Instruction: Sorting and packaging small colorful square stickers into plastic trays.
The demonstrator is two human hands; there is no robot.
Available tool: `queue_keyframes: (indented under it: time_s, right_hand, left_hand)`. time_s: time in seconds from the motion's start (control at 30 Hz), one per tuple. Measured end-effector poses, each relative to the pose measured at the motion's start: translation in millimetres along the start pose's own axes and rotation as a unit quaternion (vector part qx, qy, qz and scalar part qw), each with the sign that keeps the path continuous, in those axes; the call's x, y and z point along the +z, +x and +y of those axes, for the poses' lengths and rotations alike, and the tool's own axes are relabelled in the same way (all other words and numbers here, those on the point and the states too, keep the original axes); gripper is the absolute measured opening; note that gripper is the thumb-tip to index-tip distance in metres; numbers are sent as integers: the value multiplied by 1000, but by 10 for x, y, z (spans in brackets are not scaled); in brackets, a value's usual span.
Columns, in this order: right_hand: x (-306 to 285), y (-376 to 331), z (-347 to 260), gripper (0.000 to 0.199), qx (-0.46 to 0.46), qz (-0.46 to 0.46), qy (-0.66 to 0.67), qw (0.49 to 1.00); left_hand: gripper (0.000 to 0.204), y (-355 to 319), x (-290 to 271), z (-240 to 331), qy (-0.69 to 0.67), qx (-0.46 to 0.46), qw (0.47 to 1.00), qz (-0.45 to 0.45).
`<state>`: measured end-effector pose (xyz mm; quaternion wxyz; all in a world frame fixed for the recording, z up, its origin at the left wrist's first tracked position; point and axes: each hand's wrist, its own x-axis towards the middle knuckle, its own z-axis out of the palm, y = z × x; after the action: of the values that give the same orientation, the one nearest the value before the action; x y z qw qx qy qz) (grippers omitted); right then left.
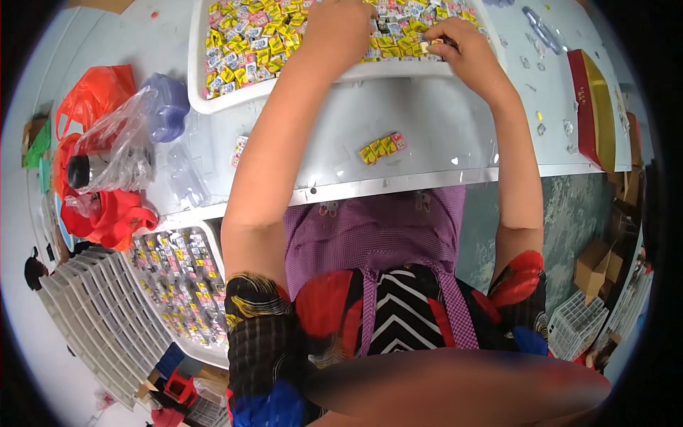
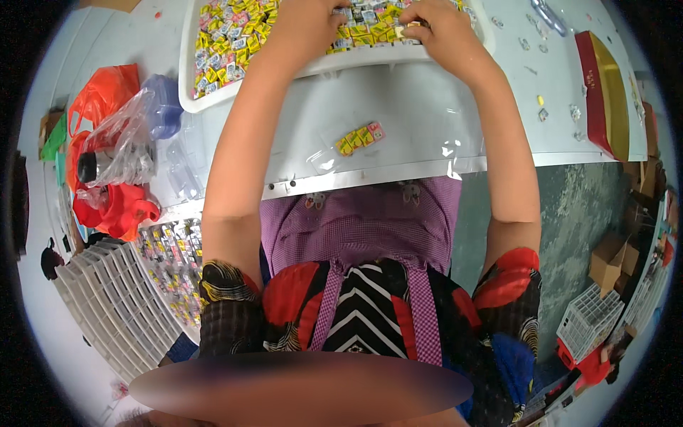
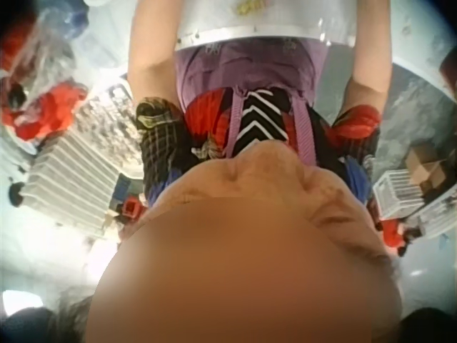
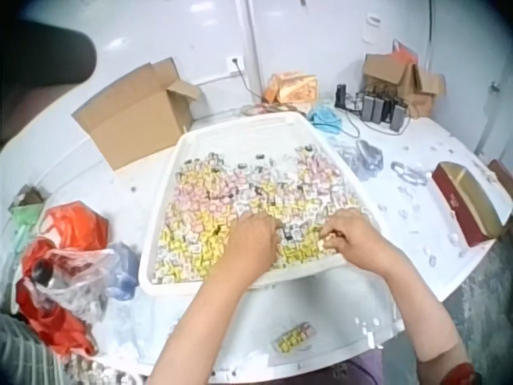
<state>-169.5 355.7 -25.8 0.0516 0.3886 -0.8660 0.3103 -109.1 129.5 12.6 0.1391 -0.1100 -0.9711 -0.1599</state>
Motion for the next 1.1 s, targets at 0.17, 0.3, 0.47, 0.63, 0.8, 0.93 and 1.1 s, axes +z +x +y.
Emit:
queue_keyframes:
  time_s: [0.17, 0.3, 0.47, 0.63, 0.8, 0.93, 1.1]
  right_hand:
    - [39, -66, -34, 17, 112, 28, 42, 992]
    - [65, -127, 83, 20, 94, 71, 130, 984]
    - [79, -36, -13, 11, 179, 126, 302, 928]
    - [80, -161, 378, 21, 172, 123, 282, 936]
    - [59, -82, 109, 21, 194, 122, 276, 933]
    - [10, -106, 75, 20, 180, 118, 255, 943]
    - [4, -50, -22, 15, 63, 28, 56, 996]
  left_hand:
    - [13, -144, 5, -48, -147, -13, 987, 55]
    - [16, -832, -244, 79, -301, -144, 942, 17]
    - [13, -1690, -114, 300, -350, -239, 904, -54]
    - [8, -1831, 152, 482, -227, -162, 959, 40]
    - [11, -1942, 283, 542, -186, -141, 969, 81]
    - [9, -1897, 318, 609, -192, -132, 967, 100]
    - [14, -1942, 365, 517, -196, -128, 966, 109]
